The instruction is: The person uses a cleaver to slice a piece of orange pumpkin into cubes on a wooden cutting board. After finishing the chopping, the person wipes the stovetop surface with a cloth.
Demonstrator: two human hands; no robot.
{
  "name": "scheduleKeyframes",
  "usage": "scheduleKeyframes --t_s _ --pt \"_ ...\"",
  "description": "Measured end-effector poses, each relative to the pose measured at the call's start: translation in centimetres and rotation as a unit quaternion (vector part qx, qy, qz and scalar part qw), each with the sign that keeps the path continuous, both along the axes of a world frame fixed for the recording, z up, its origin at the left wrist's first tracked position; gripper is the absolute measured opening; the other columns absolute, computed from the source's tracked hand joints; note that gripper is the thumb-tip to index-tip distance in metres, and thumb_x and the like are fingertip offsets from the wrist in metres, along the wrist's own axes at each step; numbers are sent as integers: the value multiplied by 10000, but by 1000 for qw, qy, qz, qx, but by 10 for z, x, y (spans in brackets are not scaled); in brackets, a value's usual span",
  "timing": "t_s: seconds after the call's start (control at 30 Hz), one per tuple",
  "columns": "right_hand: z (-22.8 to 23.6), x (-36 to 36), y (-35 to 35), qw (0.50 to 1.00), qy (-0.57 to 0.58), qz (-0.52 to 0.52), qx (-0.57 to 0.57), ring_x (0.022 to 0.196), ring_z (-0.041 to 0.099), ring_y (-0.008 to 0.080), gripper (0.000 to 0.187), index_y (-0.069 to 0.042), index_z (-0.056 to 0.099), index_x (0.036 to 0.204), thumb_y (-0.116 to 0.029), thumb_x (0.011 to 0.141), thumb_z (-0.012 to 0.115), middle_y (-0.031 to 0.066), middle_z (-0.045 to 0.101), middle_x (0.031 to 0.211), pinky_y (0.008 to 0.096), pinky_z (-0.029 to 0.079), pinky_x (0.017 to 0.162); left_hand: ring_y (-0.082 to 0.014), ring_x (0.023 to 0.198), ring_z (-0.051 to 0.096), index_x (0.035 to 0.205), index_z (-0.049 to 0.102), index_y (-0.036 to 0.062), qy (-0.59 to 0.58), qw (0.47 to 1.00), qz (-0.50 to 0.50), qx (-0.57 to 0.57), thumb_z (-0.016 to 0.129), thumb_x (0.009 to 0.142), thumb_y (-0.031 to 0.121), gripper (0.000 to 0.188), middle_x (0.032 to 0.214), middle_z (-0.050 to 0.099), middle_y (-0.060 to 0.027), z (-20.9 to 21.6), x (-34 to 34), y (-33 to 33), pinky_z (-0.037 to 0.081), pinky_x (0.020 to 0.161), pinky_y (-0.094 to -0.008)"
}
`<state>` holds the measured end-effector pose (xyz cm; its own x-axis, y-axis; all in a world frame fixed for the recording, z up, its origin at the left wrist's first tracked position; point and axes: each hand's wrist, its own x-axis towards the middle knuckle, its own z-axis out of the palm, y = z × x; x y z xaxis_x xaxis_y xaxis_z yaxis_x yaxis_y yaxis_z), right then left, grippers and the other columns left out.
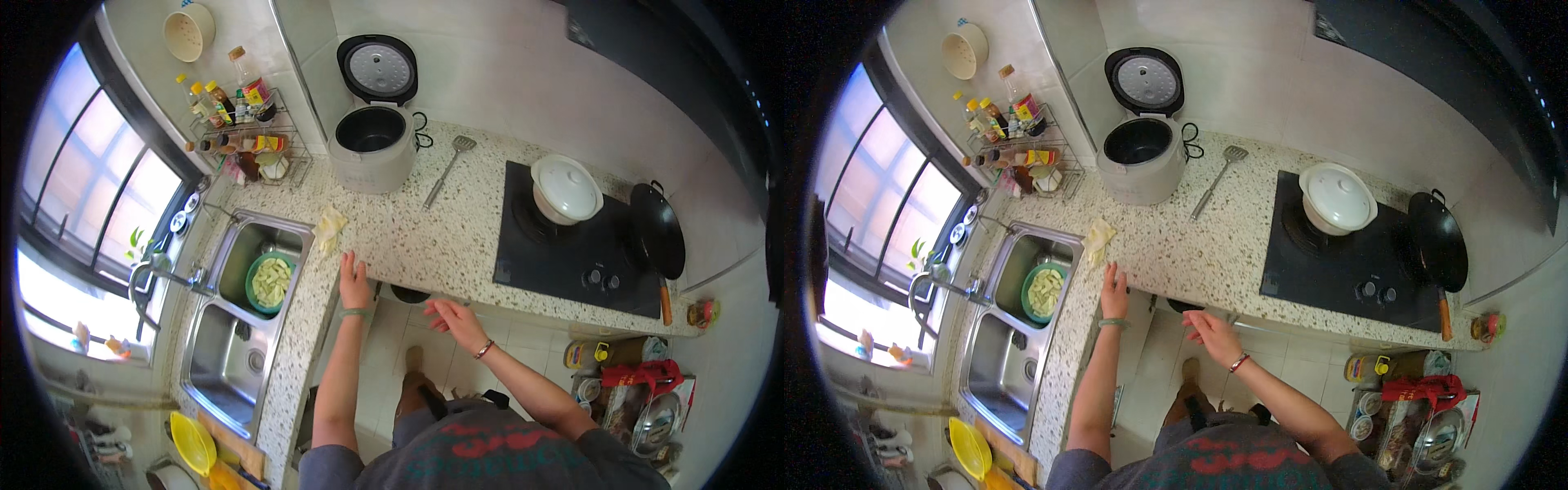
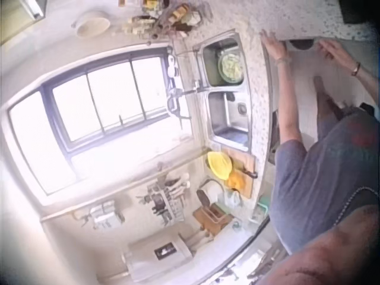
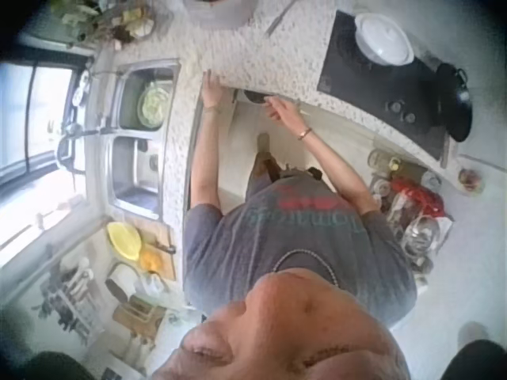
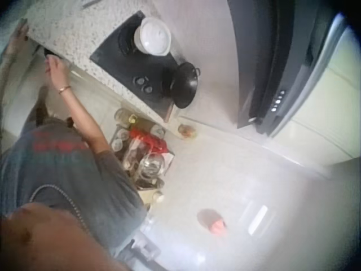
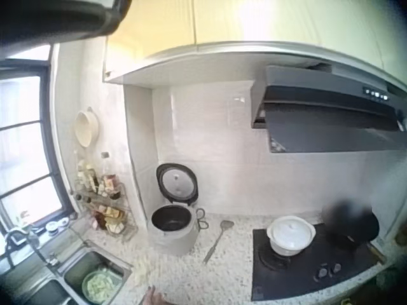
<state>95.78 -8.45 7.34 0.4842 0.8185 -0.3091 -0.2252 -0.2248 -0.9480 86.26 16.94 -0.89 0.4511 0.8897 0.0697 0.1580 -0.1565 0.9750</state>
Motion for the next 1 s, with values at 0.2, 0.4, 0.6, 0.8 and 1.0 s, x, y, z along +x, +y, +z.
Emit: scheduleKeyframes --t_s 0.2,0.4,0.6,0.8,1.0 --pt "-12 17 64 998 29 -15 -55 817 622 103 428 -53 563 1255 -373 1016 410 37 645 1088 236 489 710 -344 1417 217 1432 390 102 263 935 -30 235 500 959 283 519 1521 266 -188 -55 26 133 209 1138 -448" --pt "-35 34 87 990 69 -52 -111 803 619 99 450 -32 574 1233 -390 1011 415 44 647 1082 233 488 699 -304 1442 157 1476 304 149 385 864 -94 312 435 970 412 586 1559 211 -99 -64 53 155 119 1156 -492" --pt "-50 54 112 987 58 -86 -122 791 616 94 420 -48 589 1209 -380 1005 432 42 655 1046 232 490 671 -290 1442 169 1484 294 169 378 835 -203 345 444 967 388 581 1565 199 -90 -51 75 85 109 1162 -490" --pt "-78 71 87 975 -4 -172 -140 791 620 118 353 -60 590 1207 -317 995 473 41 663 996 248 501 679 -277 1426 223 1462 343 177 270 832 -343 343 492 941 286 553 1547 250 -81 -42 92 -19 146 1145 -497" --pt "-98 89 44 951 -132 -239 -148 809 610 98 317 -49 559 1239 -128 932 563 34 648 985 248 515 685 -243 1315 416 1335 528 170 178 830 -413 330 489 908 94 435 1407 476 -57 -46 107 -68 279 1082 -444"
